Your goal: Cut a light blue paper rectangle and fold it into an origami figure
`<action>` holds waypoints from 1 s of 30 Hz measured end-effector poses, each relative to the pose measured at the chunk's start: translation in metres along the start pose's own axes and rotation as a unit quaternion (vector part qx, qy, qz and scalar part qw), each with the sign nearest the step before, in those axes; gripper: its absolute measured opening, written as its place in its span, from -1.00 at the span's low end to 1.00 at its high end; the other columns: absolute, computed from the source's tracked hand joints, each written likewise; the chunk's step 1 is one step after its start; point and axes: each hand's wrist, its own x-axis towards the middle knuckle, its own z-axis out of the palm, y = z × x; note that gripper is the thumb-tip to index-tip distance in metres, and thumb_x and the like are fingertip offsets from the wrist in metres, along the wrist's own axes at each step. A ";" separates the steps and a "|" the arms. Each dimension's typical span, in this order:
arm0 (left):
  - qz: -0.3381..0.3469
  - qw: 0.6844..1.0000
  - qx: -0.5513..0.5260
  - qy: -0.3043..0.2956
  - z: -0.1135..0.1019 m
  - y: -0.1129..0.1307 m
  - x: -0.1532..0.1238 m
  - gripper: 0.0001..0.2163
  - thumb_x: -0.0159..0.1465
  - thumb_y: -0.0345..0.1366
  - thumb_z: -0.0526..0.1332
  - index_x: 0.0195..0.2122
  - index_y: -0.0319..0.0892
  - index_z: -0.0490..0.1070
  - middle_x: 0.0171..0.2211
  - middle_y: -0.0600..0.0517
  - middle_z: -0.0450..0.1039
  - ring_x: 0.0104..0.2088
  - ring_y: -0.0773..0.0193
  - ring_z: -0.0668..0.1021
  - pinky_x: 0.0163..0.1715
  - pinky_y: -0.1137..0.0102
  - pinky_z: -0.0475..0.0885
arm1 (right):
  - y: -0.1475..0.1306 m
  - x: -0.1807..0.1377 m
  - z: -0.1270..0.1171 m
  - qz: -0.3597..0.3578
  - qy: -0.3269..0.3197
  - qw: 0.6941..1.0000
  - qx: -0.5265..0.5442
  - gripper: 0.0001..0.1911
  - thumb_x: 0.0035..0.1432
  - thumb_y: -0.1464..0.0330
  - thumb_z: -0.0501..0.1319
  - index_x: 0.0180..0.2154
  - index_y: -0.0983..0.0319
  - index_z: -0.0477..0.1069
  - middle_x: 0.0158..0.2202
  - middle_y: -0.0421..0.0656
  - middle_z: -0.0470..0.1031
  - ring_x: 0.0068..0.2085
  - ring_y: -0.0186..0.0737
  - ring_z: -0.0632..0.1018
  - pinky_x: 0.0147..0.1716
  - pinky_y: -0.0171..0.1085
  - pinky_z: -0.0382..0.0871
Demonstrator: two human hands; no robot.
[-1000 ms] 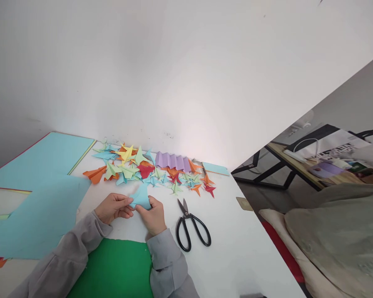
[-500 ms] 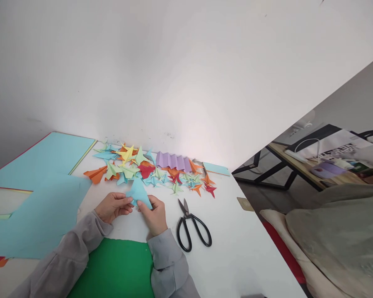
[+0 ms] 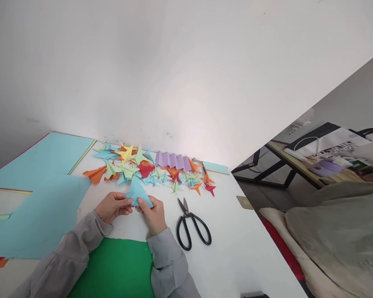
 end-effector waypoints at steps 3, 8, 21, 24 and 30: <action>0.009 1.000 0.000 -0.001 0.000 -0.001 0.000 -0.67 -0.31 -0.22 0.49 -0.64 -0.35 0.45 -0.69 -0.04 0.48 -0.68 0.41 0.48 -0.67 0.60 0.42 | 0.001 0.000 0.000 0.001 0.000 1.000 0.005 -0.66 -0.01 0.15 0.23 -0.60 0.28 0.43 -0.64 -0.20 0.42 -0.57 -0.34 0.37 -0.52 -0.33 0.25; 0.019 1.000 0.015 0.005 0.001 -0.001 0.001 -0.64 -0.35 -0.19 0.49 -0.65 -0.33 0.43 -0.71 -0.03 0.47 -0.69 0.40 0.47 -0.67 0.58 0.41 | -0.001 0.000 0.001 0.016 0.003 1.000 0.004 -0.65 -0.05 0.13 0.25 -0.61 0.28 0.42 -0.65 -0.20 0.41 -0.59 -0.35 0.37 -0.53 -0.33 0.25; 0.038 0.998 0.049 0.015 0.002 -0.002 0.000 -0.62 -0.38 -0.17 0.48 -0.67 -0.30 0.37 -0.73 -0.01 0.45 -0.67 0.35 0.49 -0.68 0.54 0.39 | -0.002 0.001 0.001 0.036 -0.001 0.999 -0.026 -0.67 -0.10 0.15 0.28 -0.65 0.29 0.40 -0.67 -0.22 0.40 -0.59 -0.35 0.35 -0.53 -0.33 0.25; 0.042 0.997 0.055 0.014 0.002 -0.002 0.001 -0.62 -0.36 -0.15 0.48 -0.67 -0.30 0.37 -0.73 -0.01 0.45 -0.67 0.35 0.50 -0.68 0.54 0.40 | -0.001 0.002 0.000 0.042 0.000 0.999 -0.024 -0.69 -0.11 0.17 0.29 -0.64 0.29 0.41 -0.67 -0.22 0.41 -0.59 -0.35 0.36 -0.52 -0.33 0.25; 0.042 0.997 0.063 0.011 0.001 -0.002 0.000 -0.62 -0.35 -0.15 0.48 -0.67 -0.30 0.37 -0.73 -0.01 0.46 -0.67 0.36 0.49 -0.68 0.55 0.39 | 0.001 0.002 -0.001 0.056 -0.004 0.998 -0.009 -0.72 -0.14 0.20 0.31 -0.64 0.29 0.44 -0.66 -0.21 0.43 -0.59 -0.34 0.38 -0.50 -0.32 0.28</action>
